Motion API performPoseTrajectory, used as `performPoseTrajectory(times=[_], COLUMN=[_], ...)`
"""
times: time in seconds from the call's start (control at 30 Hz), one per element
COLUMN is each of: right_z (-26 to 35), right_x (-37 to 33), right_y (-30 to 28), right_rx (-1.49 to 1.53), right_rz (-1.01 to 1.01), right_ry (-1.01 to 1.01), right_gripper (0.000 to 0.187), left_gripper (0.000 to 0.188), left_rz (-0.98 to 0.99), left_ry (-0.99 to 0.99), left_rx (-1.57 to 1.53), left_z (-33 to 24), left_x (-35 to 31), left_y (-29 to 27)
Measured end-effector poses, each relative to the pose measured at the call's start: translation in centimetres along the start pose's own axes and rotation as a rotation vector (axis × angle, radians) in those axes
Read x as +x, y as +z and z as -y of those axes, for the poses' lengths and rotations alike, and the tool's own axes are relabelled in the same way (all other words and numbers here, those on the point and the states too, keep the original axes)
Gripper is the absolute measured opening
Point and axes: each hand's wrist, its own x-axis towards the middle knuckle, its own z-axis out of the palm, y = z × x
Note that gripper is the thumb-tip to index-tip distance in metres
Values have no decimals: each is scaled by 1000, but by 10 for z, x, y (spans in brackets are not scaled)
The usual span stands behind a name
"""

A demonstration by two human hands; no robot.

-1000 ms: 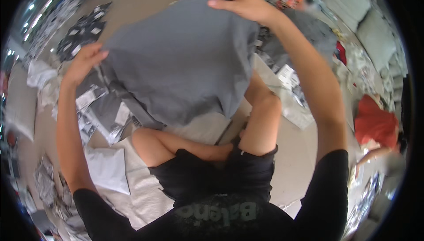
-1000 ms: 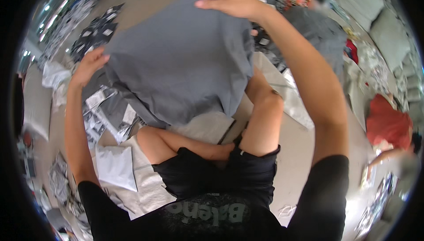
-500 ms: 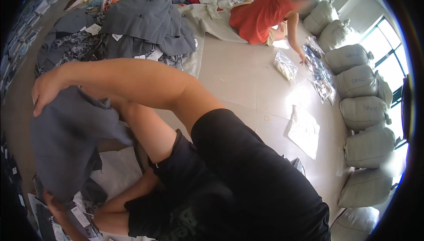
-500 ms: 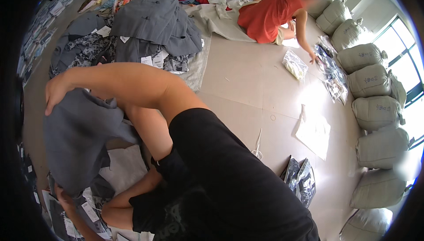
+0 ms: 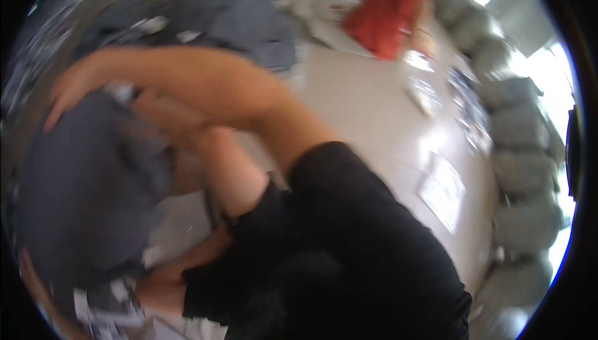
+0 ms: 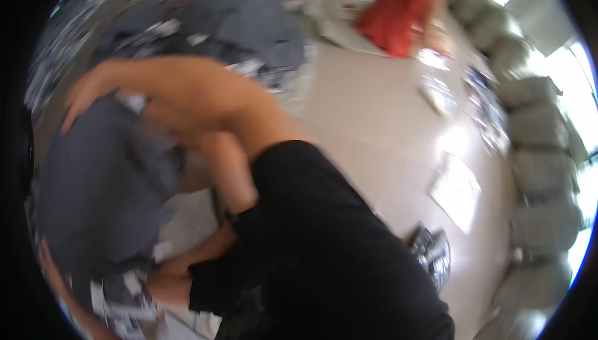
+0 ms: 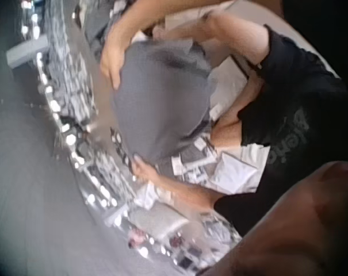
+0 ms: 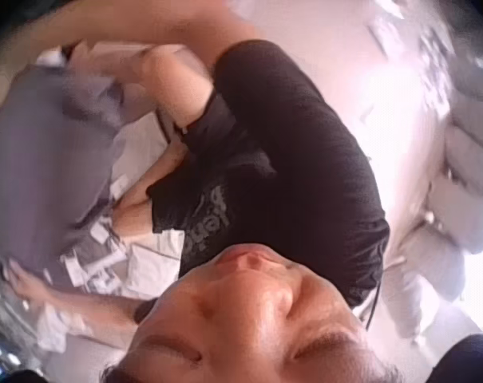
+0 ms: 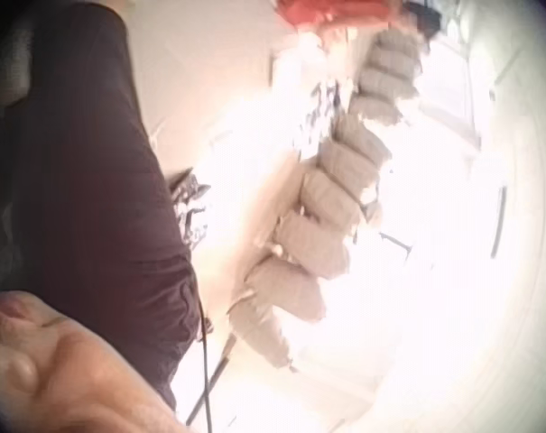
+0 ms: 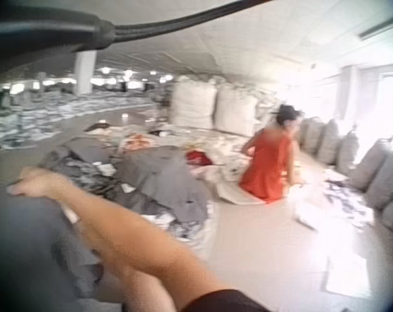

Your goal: The person sits on the floor and folds gray pants, placing them into clear plastic bags. They attach a white label to the folded pants before sealing the bag and setting it aside. The process is repeated for multiple pairs of pants.

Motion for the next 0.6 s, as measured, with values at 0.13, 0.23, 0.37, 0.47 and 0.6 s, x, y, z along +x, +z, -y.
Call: performPoseTrajectory(times=[0.13, 0.23, 0.37, 0.47, 0.6], right_z=[-22, 0, 20, 24, 42], right_x=[-33, -56, -33, -37, -35], right_y=[-15, -30, -8, -3, 8], right_rx=[-139, -89, 63, 133, 230], right_rz=[-336, -369, -495, -549, -595], right_ry=[50, 130, 158, 173, 88], right_gripper=[66, 49, 45, 59, 56], left_gripper=[54, 39, 33, 28, 25], left_rz=[349, 345, 225, 62, -254], left_ry=[412, 359, 14, -162, -38], left_rx=[-80, -422, -681, -946, -1185], left_z=[-180, -214, -231, -261, -267], left_x=[-48, -37, -39, -43, -37], left_y=[9, 20, 16, 25, 36])
